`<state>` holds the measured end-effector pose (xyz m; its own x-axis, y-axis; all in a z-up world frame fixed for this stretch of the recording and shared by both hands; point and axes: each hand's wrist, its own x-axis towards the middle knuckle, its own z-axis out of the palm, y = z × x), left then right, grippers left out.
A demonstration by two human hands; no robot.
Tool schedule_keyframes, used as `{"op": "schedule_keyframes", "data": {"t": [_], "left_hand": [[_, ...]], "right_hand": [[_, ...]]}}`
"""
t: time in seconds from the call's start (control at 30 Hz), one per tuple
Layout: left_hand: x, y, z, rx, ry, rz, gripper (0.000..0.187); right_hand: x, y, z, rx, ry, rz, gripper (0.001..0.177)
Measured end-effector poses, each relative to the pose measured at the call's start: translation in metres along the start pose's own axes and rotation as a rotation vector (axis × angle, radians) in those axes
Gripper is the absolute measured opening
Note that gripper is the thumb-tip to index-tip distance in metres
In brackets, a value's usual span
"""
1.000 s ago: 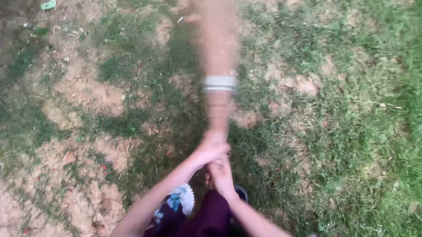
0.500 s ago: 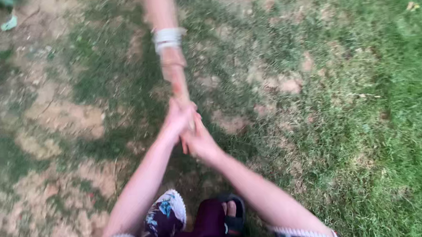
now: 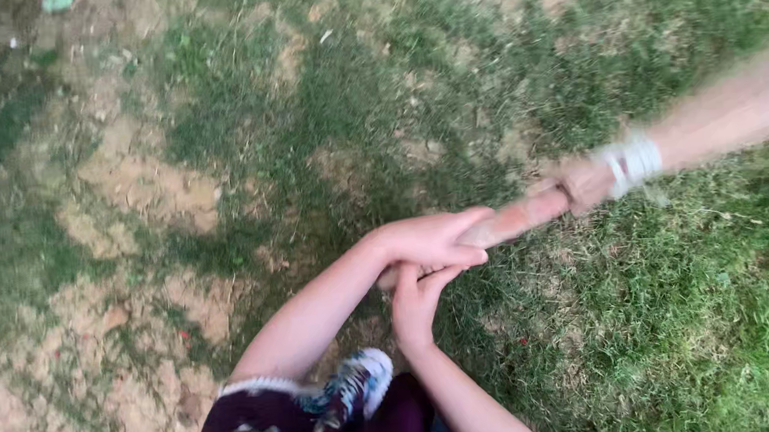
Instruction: The person sweeps leaves and debris across a yard and lawn using a broom, occasionally picking up small pieces of vegetation by hand.
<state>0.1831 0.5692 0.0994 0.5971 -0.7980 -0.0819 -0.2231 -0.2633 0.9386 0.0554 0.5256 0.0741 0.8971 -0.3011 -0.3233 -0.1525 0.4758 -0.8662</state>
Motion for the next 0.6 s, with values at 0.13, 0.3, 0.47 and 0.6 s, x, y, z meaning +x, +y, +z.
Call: {"op": "schedule_keyframes", "data": {"t": [0.13, 0.3, 0.47, 0.6], "left_hand": [[-0.039, -0.043, 0.027, -0.144, 0.674, -0.248, 0.078], [-0.027, -0.109, 0.038, -0.564, 1.094, -0.570, 0.046], [0.002, -0.066, 0.053, -0.528, 0.718, -0.321, 0.076], [-0.008, -0.040, 0.005, -0.765, 0.569, -0.239, 0.077]], "right_hand": [[0.013, -0.010, -0.015, -0.164, -0.357, 0.170, 0.069], [0.082, -0.009, -0.031, -0.532, -0.697, 0.273, 0.040], [0.020, -0.011, -0.035, -0.300, -0.207, 0.223, 0.066], [0.027, -0.036, 0.011, -0.672, -0.271, -0.064, 0.081]]}}
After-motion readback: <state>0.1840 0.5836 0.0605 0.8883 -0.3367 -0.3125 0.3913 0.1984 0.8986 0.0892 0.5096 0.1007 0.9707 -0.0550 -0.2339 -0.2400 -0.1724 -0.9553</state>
